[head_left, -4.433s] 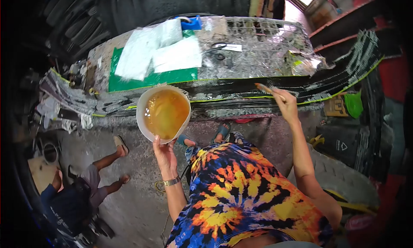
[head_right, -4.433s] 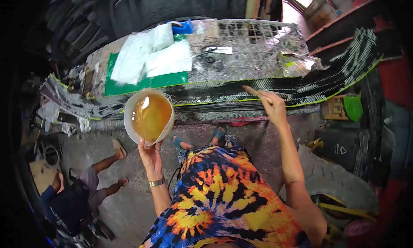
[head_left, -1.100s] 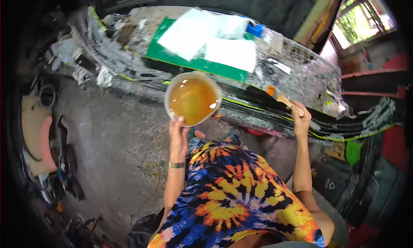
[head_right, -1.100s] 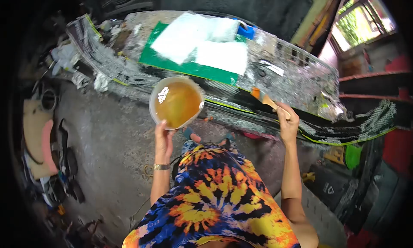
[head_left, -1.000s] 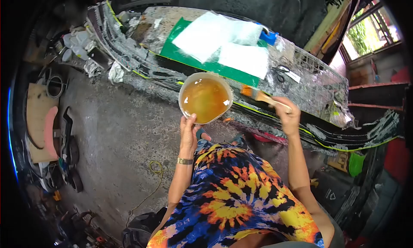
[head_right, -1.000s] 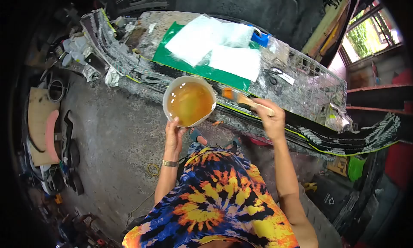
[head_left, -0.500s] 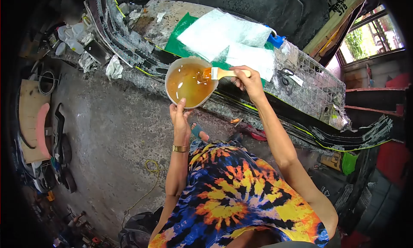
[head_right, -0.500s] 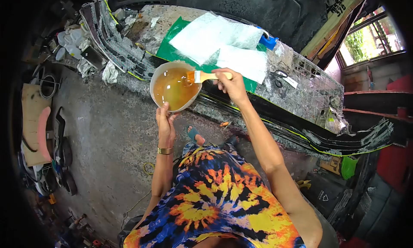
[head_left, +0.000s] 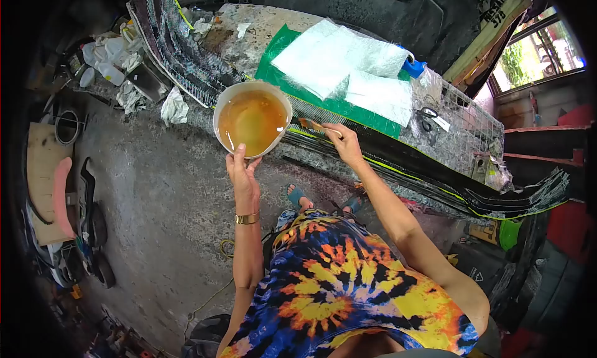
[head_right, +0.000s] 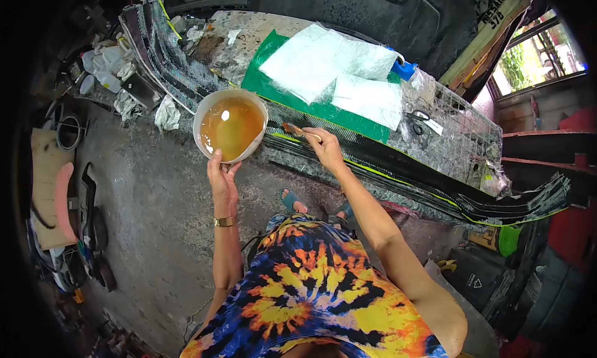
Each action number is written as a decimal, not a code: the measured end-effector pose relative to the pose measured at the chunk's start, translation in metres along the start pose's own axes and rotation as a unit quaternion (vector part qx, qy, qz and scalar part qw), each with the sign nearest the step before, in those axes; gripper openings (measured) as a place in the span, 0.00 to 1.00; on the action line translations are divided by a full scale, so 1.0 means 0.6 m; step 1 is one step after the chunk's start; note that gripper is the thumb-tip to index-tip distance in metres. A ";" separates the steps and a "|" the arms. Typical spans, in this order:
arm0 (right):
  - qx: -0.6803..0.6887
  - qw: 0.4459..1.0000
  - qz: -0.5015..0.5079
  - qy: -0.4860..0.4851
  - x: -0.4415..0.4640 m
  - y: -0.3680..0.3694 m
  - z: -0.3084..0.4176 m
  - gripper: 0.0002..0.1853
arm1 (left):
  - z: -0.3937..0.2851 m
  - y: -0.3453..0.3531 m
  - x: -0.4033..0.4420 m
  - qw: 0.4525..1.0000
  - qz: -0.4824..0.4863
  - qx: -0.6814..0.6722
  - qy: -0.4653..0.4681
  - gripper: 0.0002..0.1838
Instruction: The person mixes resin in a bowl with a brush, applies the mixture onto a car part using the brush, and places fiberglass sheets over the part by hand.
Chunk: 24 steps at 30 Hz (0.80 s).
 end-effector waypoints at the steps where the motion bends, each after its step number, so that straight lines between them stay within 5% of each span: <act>1: -0.030 0.999 -0.001 -0.022 -0.002 0.007 -0.001 0.11 | -0.006 -0.003 0.003 1.000 -0.004 0.001 0.002 0.26; 17: -0.099 0.973 -0.202 0.047 -0.141 -0.211 -0.024 0.10 | -0.029 -0.038 -0.007 1.000 0.017 -0.012 0.000 0.26; 19: -0.110 0.973 -0.199 0.027 -0.143 -0.221 0.010 0.10 | -0.026 -0.048 -0.010 0.999 0.023 0.012 -0.021 0.36; 24: -0.049 0.992 -0.116 -0.013 -0.082 -0.136 0.061 0.10 | -0.028 -0.049 -0.024 1.000 0.004 -0.008 -0.020 0.37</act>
Point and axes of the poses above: each hand's wrist, its own x-axis towards the middle knuckle, its own y-axis out of the palm, z = x × y, the point moved 1 cm from there along x, towards the middle knuckle, and after that the axes turned 10 degrees about -z, right-handed, at the moved point
